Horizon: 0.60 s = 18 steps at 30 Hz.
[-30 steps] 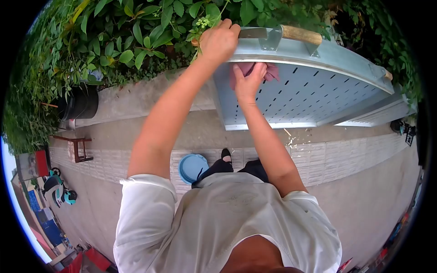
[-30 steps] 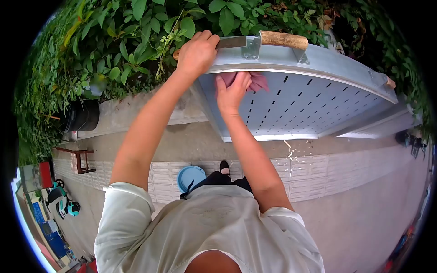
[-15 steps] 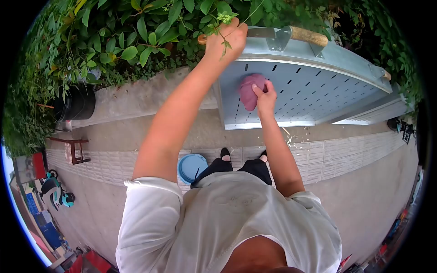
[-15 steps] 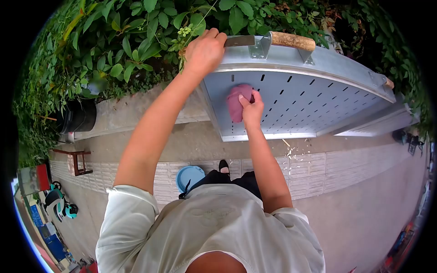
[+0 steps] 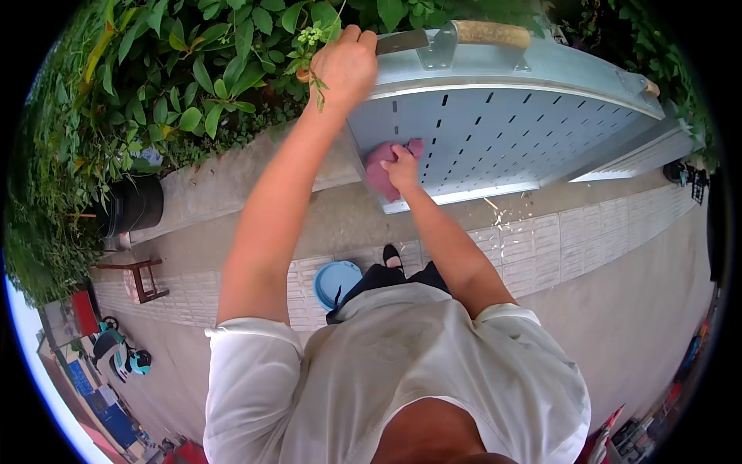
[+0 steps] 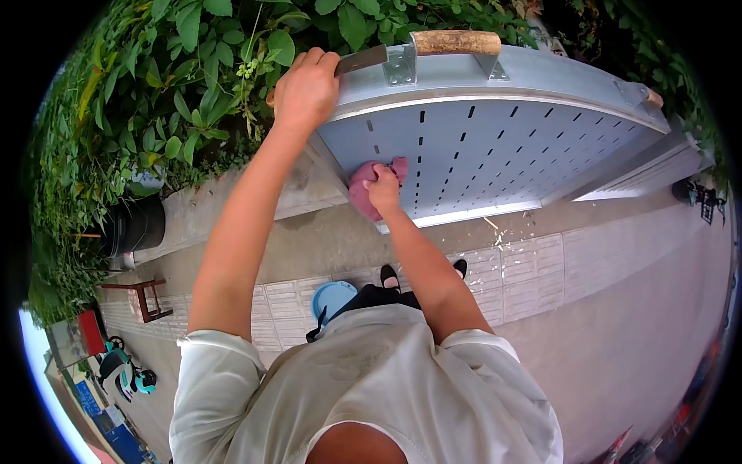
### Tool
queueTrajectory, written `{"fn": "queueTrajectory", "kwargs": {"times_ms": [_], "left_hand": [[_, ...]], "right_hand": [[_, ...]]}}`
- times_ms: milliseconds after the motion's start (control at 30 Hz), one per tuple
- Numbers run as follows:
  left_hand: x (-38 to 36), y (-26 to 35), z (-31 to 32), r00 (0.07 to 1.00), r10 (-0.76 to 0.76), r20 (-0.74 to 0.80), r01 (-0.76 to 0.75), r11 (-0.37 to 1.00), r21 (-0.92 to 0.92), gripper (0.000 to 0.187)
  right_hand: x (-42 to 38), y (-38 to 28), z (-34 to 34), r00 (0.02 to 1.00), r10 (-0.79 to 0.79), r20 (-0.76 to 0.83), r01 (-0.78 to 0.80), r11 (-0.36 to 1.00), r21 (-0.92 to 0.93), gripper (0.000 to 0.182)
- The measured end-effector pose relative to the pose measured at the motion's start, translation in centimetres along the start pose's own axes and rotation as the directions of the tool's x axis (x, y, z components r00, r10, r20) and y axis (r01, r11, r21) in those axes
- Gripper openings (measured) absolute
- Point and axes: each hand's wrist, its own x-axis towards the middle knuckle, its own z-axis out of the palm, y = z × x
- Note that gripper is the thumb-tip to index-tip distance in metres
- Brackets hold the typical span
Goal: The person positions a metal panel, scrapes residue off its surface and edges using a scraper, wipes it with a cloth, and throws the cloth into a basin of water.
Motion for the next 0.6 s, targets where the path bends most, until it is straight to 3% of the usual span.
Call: {"fn": "queueTrajectory", "kwargs": {"times_ms": [33, 67, 133, 200, 267, 333, 367, 433, 500, 567, 600], "left_hand": [[0.0, 0.3, -0.5, 1.0, -0.012, 0.012, 0.012, 1.0, -0.014, 0.02], [0.0, 0.4, -0.7, 1.0, -0.013, 0.01, 0.013, 1.0, -0.012, 0.02], [0.0, 0.5, -0.8, 1.0, -0.013, 0.012, 0.014, 1.0, -0.018, 0.02], [0.1, 0.6, -0.8, 1.0, 0.006, -0.013, -0.006, 1.0, -0.006, 0.02], [0.1, 0.6, -0.8, 0.994, 0.071, -0.084, -0.072, 0.997, -0.005, 0.012], [0.1, 0.6, -0.9, 0.995, 0.071, -0.073, -0.072, 0.997, -0.01, 0.015], [0.1, 0.8, -1.0, 0.994, 0.071, -0.078, -0.073, 0.997, -0.022, 0.017], [0.2, 0.7, -0.9, 0.997, 0.058, -0.051, -0.059, 0.998, -0.018, 0.02], [0.4, 0.8, -0.9, 0.999, 0.033, -0.02, -0.033, 0.999, -0.002, 0.022], [0.5, 0.9, -0.9, 1.0, -0.008, 0.01, 0.008, 1.0, 0.006, 0.025], [0.5, 1.1, -0.9, 1.0, -0.005, -0.003, 0.005, 1.0, 0.013, 0.023]], "right_hand": [[0.8, 3.2, -0.4, 0.958, 0.279, -0.065, -0.25, 0.925, 0.285, 0.031], [1.5, 5.0, -1.6, 0.841, 0.54, -0.044, -0.429, 0.713, 0.554, 0.028], [1.4, -0.3, -8.5, 0.806, 0.59, 0.039, -0.463, 0.589, 0.662, 0.023], [2.9, -1.8, -12.9, 0.903, 0.412, -0.118, -0.228, 0.695, 0.682, 0.023], [4.2, -7.1, -16.9, 0.922, 0.261, -0.285, -0.039, 0.796, 0.604, 0.023], [6.4, -9.2, -18.8, 0.872, -0.002, -0.489, 0.207, 0.908, 0.365, 0.027], [7.4, -9.3, -19.1, 0.84, -0.171, -0.514, 0.293, 0.942, 0.165, 0.029], [8.6, -9.3, -19.6, 0.747, -0.485, -0.455, 0.418, 0.875, -0.245, 0.033], [8.6, -6.2, -19.1, 0.745, -0.511, -0.429, 0.39, 0.855, -0.341, 0.037], [7.8, -1.9, -19.0, 0.871, -0.343, -0.352, 0.223, 0.914, -0.34, 0.041], [7.3, 0.0, -19.2, 0.932, -0.154, -0.329, 0.058, 0.957, -0.283, 0.043]]}}
